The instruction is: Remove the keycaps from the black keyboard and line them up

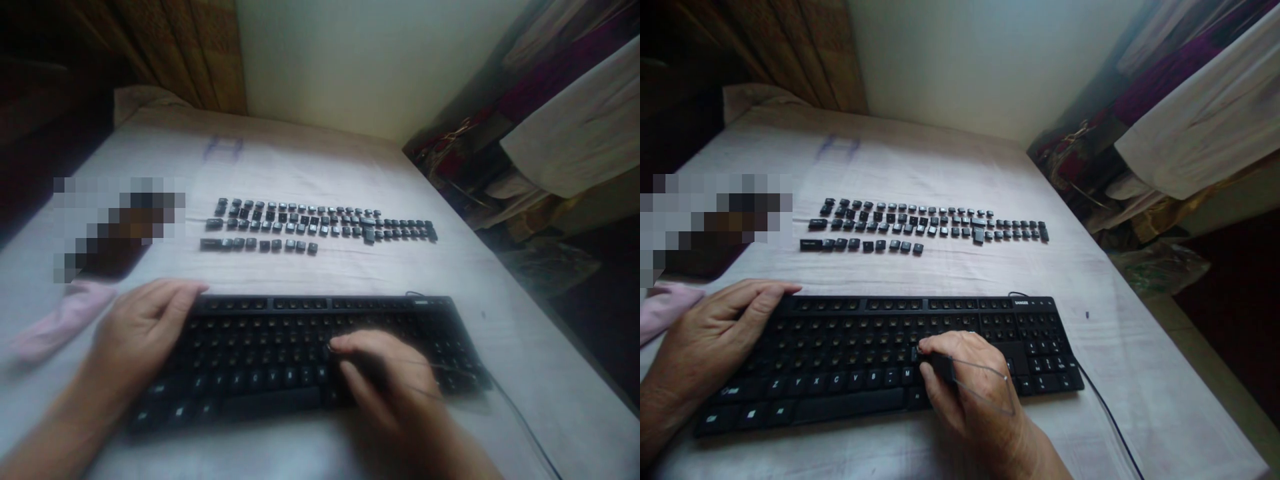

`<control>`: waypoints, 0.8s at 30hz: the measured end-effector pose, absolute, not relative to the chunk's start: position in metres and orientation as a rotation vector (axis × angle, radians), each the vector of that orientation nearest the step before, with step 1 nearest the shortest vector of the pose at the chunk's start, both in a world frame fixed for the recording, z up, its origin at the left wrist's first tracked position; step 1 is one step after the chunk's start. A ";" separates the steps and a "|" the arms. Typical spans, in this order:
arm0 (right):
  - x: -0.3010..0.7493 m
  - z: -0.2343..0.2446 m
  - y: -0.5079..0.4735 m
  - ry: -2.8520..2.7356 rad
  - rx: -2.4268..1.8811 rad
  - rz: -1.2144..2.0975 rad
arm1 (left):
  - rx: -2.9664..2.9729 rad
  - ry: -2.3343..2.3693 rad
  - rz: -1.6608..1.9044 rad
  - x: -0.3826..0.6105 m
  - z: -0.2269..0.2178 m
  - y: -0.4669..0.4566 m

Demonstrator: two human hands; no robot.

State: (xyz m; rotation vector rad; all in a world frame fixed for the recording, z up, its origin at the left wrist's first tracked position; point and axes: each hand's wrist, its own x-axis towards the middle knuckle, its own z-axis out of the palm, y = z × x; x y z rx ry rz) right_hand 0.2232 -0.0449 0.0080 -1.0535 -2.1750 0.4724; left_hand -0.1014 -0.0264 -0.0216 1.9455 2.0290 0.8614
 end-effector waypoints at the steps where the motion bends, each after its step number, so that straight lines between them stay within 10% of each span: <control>1: 0.223 0.009 -0.044 -2.167 -1.092 0.483 | 1.946 2.027 0.862 -0.101 -0.021 -0.026; 24: 0.222 0.003 -0.041 -2.140 -0.917 0.510 | 2.038 2.011 0.859 -0.100 -0.022 -0.026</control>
